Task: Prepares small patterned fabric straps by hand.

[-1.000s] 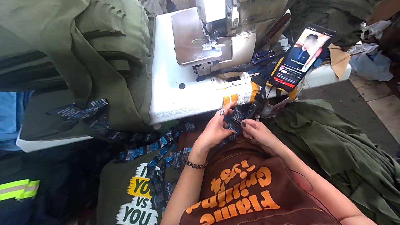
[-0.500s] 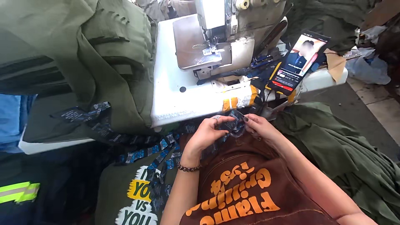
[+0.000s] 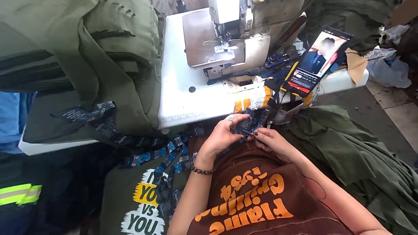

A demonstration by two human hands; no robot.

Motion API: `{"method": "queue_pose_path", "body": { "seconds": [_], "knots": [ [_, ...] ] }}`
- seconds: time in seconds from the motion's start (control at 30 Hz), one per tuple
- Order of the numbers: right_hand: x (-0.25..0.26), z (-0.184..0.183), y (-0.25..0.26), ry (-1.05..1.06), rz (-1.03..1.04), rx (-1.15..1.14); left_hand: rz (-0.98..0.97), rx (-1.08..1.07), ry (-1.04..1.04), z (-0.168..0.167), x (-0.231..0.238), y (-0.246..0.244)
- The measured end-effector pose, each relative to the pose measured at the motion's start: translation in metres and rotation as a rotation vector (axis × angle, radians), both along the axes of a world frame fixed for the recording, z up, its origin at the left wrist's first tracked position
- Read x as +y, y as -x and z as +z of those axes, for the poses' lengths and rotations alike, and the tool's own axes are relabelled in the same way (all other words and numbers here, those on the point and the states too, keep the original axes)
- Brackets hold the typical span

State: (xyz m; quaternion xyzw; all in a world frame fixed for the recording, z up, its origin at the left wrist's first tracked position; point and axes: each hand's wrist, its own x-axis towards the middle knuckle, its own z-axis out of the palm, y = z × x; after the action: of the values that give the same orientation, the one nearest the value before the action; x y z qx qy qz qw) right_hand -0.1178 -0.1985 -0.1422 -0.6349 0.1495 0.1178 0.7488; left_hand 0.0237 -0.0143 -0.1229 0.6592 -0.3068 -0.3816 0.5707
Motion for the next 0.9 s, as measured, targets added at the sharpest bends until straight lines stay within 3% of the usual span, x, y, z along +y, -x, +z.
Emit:
{"method": "queue_pose_path", "body": {
  "seconds": [0.9],
  "knots": [
    [0.012,-0.002,-0.011,-0.019,-0.110,-0.071,-0.032,0.018,-0.012,-0.001,-0.007,0.005]
  ]
}}
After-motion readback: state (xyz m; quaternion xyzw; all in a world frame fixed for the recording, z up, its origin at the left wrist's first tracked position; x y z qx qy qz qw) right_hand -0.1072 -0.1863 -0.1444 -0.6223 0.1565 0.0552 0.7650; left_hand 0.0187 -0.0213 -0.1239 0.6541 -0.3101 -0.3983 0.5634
